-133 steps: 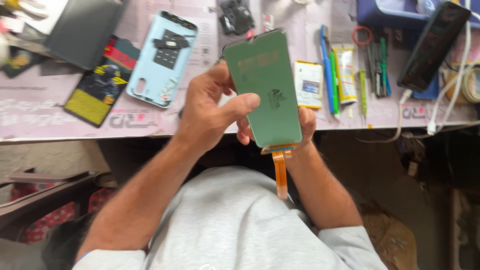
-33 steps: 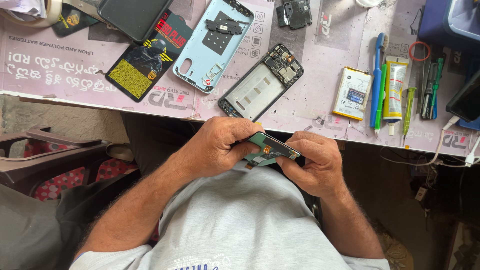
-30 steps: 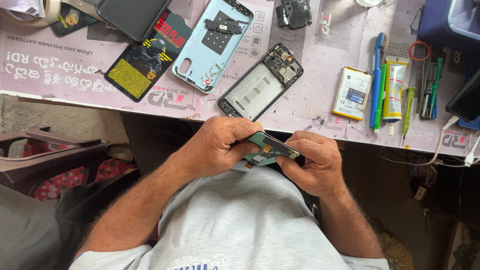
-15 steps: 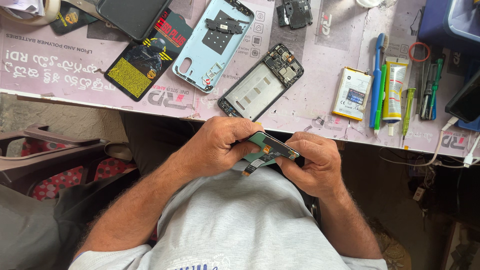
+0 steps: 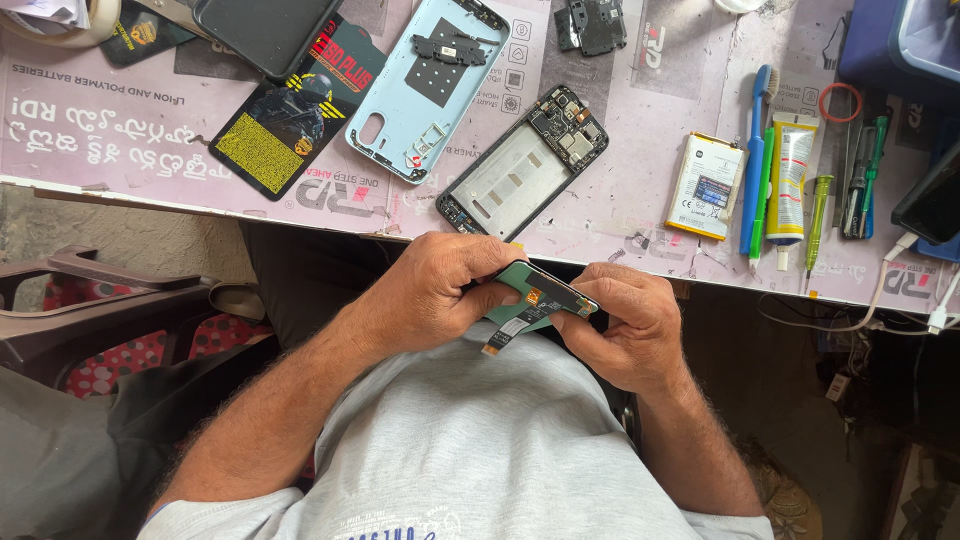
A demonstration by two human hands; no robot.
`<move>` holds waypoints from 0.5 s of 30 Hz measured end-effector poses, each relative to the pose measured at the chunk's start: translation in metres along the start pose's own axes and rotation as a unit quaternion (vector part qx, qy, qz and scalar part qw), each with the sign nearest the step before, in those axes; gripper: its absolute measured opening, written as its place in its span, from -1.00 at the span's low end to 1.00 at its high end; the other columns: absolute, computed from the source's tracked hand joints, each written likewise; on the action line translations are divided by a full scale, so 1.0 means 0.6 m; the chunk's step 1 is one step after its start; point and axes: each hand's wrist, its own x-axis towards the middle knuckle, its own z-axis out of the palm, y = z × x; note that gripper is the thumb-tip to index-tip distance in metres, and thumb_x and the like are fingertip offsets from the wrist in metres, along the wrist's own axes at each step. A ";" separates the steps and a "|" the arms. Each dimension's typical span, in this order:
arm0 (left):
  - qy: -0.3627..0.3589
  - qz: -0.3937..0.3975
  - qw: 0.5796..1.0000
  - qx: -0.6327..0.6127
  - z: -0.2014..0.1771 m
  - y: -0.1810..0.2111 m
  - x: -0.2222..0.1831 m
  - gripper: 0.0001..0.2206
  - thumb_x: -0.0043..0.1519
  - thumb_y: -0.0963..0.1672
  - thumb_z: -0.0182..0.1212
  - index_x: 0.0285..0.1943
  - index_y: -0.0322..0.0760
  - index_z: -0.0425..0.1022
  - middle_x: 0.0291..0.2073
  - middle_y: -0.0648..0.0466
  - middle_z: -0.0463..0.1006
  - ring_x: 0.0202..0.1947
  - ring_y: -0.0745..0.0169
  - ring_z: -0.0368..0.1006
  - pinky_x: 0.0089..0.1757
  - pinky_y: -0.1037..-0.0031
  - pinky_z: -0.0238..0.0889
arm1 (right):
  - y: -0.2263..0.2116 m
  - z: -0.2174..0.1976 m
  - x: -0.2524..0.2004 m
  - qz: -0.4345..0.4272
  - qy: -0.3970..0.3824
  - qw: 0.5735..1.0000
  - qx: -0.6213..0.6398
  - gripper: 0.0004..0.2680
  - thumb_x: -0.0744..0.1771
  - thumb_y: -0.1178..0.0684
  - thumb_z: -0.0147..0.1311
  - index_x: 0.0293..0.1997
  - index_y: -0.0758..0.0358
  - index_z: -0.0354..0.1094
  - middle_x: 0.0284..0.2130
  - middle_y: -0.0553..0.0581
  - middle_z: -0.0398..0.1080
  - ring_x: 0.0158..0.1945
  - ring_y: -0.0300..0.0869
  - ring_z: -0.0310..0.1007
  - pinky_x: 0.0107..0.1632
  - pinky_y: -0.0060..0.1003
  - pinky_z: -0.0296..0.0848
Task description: The person works on a disassembled mobile phone by removing a black internal component using a screwdriver, peeling adhesive from a new screen assembly, and applying tape to the internal parts.
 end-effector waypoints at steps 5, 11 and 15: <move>0.002 0.016 1.000 0.004 -0.001 0.001 0.004 -0.80 0.22 -0.26 0.31 0.01 -0.30 0.55 -0.34 0.10 0.65 -0.33 0.36 0.62 -0.28 0.55 0.52 | -0.005 -0.002 0.004 -0.002 0.001 1.000 0.003 -0.92 0.23 0.29 0.24 -0.33 0.27 0.46 -0.54 0.03 0.46 -0.50 -0.35 0.46 -0.50 -0.45 0.34; -0.001 0.005 1.000 -0.002 0.001 0.003 0.003 -0.81 0.22 -0.25 0.32 -0.01 -0.29 0.55 -0.35 0.11 0.65 -0.34 0.36 0.62 -0.29 0.56 0.53 | -0.004 -0.002 0.000 0.004 0.003 1.000 0.000 -0.92 0.22 0.29 0.23 -0.33 0.27 0.47 -0.53 0.03 0.47 -0.50 -0.34 0.46 -0.49 -0.44 0.35; 0.002 0.011 1.000 0.005 0.001 0.004 0.003 -0.81 0.22 -0.25 0.33 -0.01 -0.29 0.55 -0.35 0.10 0.65 -0.33 0.35 0.63 -0.29 0.55 0.53 | -0.002 -0.002 -0.001 0.005 0.000 1.000 0.008 -0.92 0.22 0.29 0.23 -0.33 0.27 0.46 -0.53 0.04 0.47 -0.49 -0.34 0.47 -0.48 -0.43 0.36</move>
